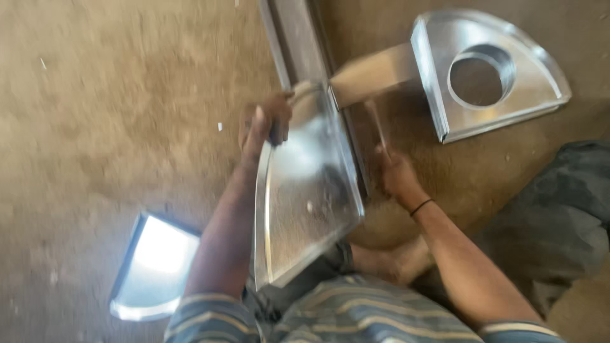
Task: The person sits on the floor and hammers sheet metal quarter-circle pieces with a round hole against a steel angle bar using a wooden mallet, bending and forming the edges. They reposition each piece, hammer along the edge, and set finished pieces on a stack beside them.
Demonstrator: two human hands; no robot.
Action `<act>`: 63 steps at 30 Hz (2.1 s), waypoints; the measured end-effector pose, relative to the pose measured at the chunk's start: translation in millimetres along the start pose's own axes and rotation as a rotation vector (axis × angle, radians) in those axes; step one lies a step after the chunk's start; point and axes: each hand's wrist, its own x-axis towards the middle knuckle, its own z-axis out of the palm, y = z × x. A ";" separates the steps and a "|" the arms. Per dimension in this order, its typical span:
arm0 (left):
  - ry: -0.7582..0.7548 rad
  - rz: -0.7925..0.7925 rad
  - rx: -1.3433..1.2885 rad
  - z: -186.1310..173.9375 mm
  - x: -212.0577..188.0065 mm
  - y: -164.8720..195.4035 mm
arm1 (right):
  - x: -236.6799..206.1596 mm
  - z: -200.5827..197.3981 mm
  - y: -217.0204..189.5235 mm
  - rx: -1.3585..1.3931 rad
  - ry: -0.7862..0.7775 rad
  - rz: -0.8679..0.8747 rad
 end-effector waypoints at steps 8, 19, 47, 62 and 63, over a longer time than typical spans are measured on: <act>0.051 -0.009 -0.010 16.3 -8.6 7.8 | -18.1 13.7 6.3 -0.179 -0.193 0.005; 0.181 0.240 0.170 43.2 -41.3 76.1 | -23.6 9.7 49.0 -0.319 -0.161 -0.337; -0.280 0.130 0.367 48.5 -28.4 116.8 | -145.1 -72.4 40.9 0.211 -0.116 -0.838; -0.289 0.121 0.364 49.8 -28.7 118.1 | -128.3 -86.8 101.5 -1.032 0.343 -1.520; -0.289 0.139 0.366 49.8 -28.5 117.6 | -125.1 -85.0 107.3 -1.028 0.253 -1.477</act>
